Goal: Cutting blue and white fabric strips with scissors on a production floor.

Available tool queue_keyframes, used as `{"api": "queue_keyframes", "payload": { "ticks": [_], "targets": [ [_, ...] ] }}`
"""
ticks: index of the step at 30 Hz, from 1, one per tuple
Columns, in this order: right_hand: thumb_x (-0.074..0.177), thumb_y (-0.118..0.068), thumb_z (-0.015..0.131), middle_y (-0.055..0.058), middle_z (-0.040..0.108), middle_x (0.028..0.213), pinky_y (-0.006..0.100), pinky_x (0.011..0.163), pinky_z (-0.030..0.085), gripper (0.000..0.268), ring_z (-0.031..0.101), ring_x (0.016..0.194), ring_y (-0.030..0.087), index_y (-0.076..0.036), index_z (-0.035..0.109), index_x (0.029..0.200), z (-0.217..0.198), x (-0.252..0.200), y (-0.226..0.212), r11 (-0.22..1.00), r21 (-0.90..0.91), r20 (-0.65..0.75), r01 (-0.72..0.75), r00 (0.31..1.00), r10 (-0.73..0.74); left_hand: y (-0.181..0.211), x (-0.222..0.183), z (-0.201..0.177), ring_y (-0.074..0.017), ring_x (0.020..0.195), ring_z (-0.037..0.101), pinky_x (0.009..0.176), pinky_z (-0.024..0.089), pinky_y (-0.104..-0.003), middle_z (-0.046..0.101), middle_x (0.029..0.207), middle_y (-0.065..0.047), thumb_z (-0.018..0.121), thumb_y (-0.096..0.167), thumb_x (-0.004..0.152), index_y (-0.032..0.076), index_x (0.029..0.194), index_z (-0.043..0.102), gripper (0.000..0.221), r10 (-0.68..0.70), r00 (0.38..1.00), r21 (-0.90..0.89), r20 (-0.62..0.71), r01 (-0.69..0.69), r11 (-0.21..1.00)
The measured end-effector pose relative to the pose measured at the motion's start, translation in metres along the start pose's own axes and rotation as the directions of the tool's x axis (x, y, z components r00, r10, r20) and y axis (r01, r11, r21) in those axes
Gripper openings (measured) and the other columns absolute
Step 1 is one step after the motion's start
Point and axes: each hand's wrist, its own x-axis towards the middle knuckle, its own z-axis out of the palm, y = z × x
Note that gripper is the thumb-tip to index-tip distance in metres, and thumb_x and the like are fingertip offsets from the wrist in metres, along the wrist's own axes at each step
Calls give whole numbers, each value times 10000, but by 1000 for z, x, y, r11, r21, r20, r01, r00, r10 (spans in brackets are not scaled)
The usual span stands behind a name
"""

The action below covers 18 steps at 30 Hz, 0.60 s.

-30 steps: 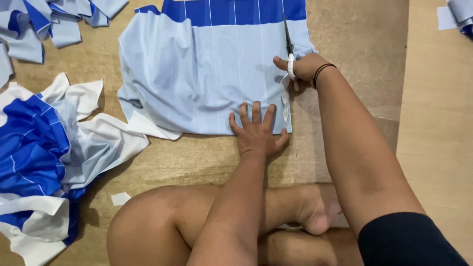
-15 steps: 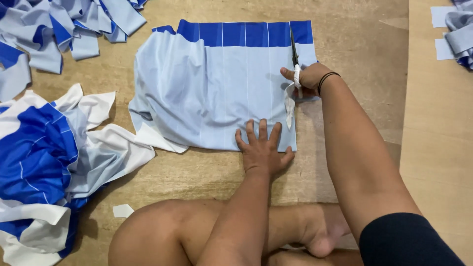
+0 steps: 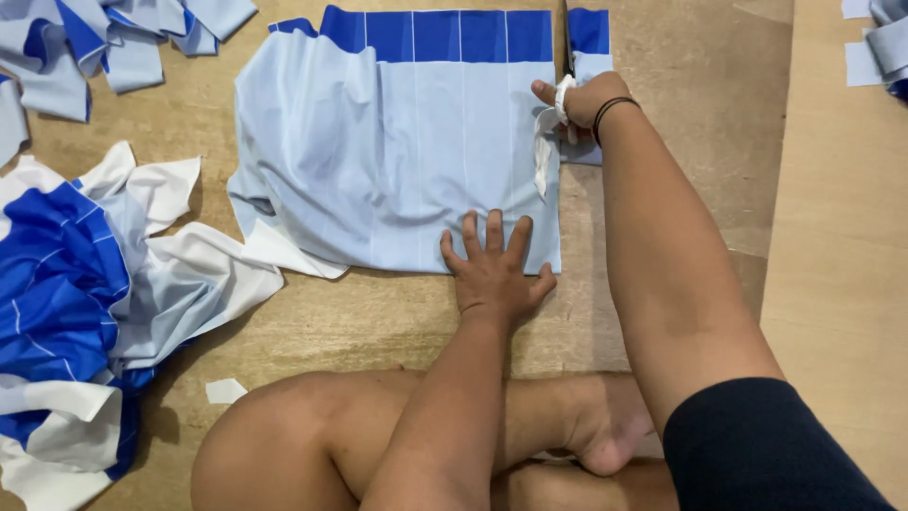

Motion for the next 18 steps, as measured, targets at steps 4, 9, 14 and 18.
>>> {"api": "queue_keyframes", "payload": {
  "ticks": [4, 9, 14, 18],
  "targets": [
    [775, -672, 825, 84, 671, 634, 321, 467, 432, 634, 584, 491, 159, -60, 688, 686, -20, -8, 52, 994, 80, -55, -77, 995, 81, 0, 1, 3, -385, 1465, 119, 1115, 78, -726, 273, 1535, -105, 537, 639, 825, 319, 1482, 371, 749, -16, 1000, 8, 18, 15, 1000],
    [744, -637, 861, 51, 694, 638, 309, 465, 482, 592, 617, 484, 150, -73, 684, 705, -65, -31, 132, 971, 163, -158, -176, 967, 202, 0, 3, 18, -401, 1441, 116, 1099, 76, -725, 256, 1524, -101, 542, 677, 797, 325, 1473, 377, 779, -8, 1000, 78, -23, 10, 997],
    [812, -662, 821, 98, 686, 680, 343, 494, 418, 643, 584, 523, 169, -29, 726, 749, -102, -59, 189, 953, 61, -190, -298, 933, 304, -3, 0, 23, -364, 1438, 151, 1114, 113, -709, 264, 1497, -77, 569, 713, 773, 342, 1435, 439, 769, -15, 990, 87, -141, 28, 996],
    [762, -602, 888, 78, 697, 696, 312, 494, 470, 582, 625, 537, 144, -52, 702, 729, -119, -60, 231, 933, 152, -277, -327, 892, 358, -3, -1, 23, -365, 1417, 170, 1089, 133, -703, 276, 1457, -85, 578, 701, 784, 333, 1415, 452, 741, 7, 984, 124, -179, 15, 992]
  ]
}}
